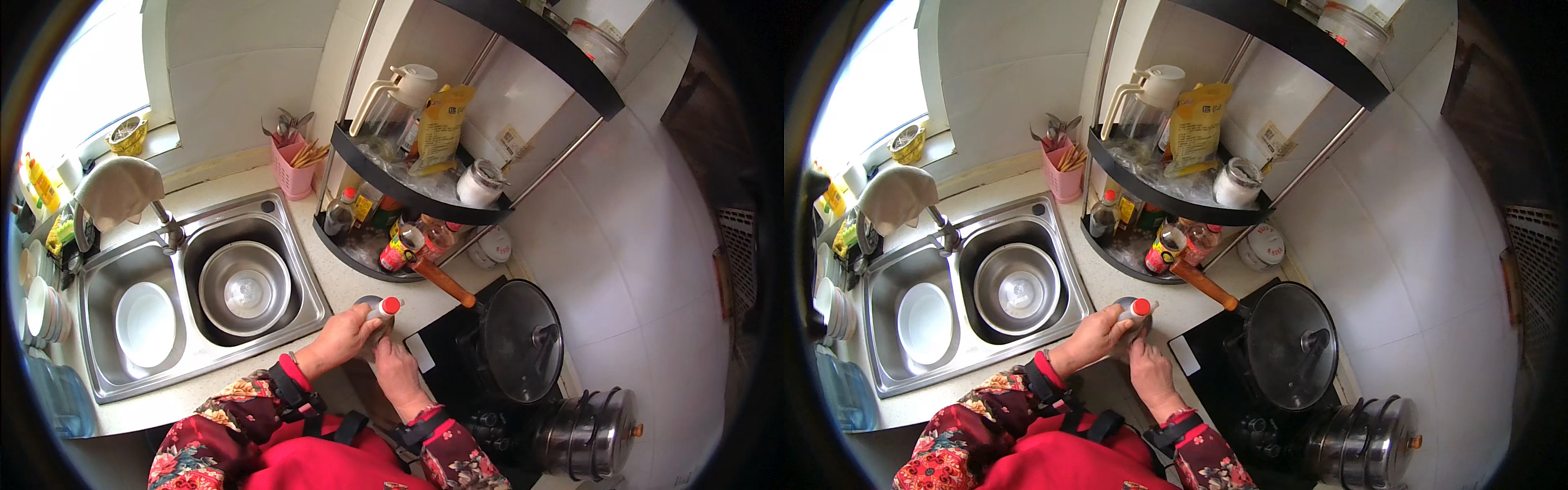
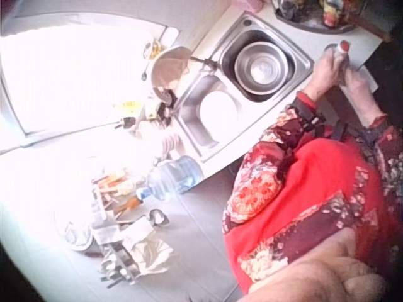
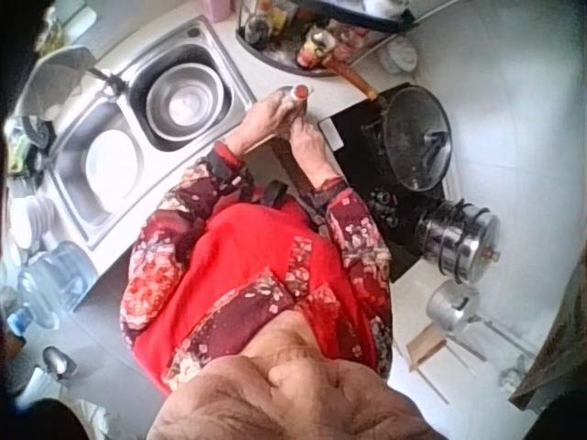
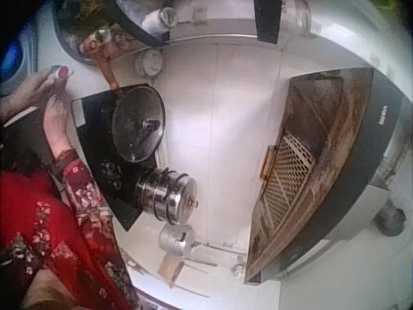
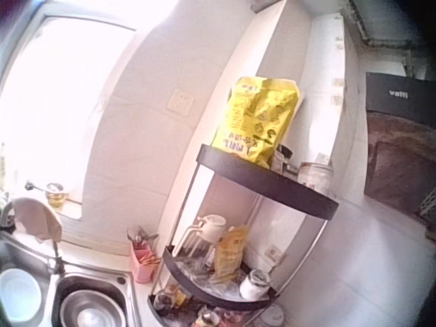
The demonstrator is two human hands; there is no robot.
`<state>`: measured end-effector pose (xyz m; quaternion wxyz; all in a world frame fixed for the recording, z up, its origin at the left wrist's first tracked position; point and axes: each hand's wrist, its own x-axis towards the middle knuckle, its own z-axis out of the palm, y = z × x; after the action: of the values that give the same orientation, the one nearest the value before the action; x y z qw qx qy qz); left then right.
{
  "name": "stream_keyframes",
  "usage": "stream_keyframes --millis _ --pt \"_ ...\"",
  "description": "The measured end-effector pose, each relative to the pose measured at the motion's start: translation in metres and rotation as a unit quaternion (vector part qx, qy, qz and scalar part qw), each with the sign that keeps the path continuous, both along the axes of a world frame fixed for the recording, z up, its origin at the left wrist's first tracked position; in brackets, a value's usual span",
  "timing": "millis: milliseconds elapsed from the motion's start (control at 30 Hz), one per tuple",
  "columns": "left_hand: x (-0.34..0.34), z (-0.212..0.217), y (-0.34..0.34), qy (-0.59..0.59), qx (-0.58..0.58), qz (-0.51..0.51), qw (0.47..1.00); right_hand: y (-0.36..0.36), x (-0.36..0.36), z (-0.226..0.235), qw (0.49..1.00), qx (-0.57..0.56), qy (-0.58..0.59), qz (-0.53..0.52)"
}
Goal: The person wipes a water bottle with a cloth, then wipes a small bottle and the countertop near the sink. They then wipe the lid of a steamer pot on the stove and place the lid back on the pot.
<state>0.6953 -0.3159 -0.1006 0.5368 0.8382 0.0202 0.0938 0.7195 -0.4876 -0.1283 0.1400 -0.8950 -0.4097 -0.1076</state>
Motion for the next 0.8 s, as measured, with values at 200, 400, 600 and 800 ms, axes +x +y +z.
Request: stream_keyframes --millis 200,400,600,800 --pt "0.002 -0.004 0.013 0.005 0.004 -0.038 0.999 -0.015 0.032 0.058 0.963 0.221 0.126 -0.084" --pt "0.012 0.000 0.031 0.024 0.001 -0.102 0.995 0.009 0.069 0.057 0.963 0.183 0.180 0.087" --pt "0.007 0.004 0.028 0.004 0.009 -0.106 0.994 0.006 0.078 0.065 0.981 0.036 0.168 0.092" --pt "0.007 0.003 0.022 -0.012 0.020 -0.087 0.996 0.008 0.074 0.051 0.978 0.114 0.164 0.058"
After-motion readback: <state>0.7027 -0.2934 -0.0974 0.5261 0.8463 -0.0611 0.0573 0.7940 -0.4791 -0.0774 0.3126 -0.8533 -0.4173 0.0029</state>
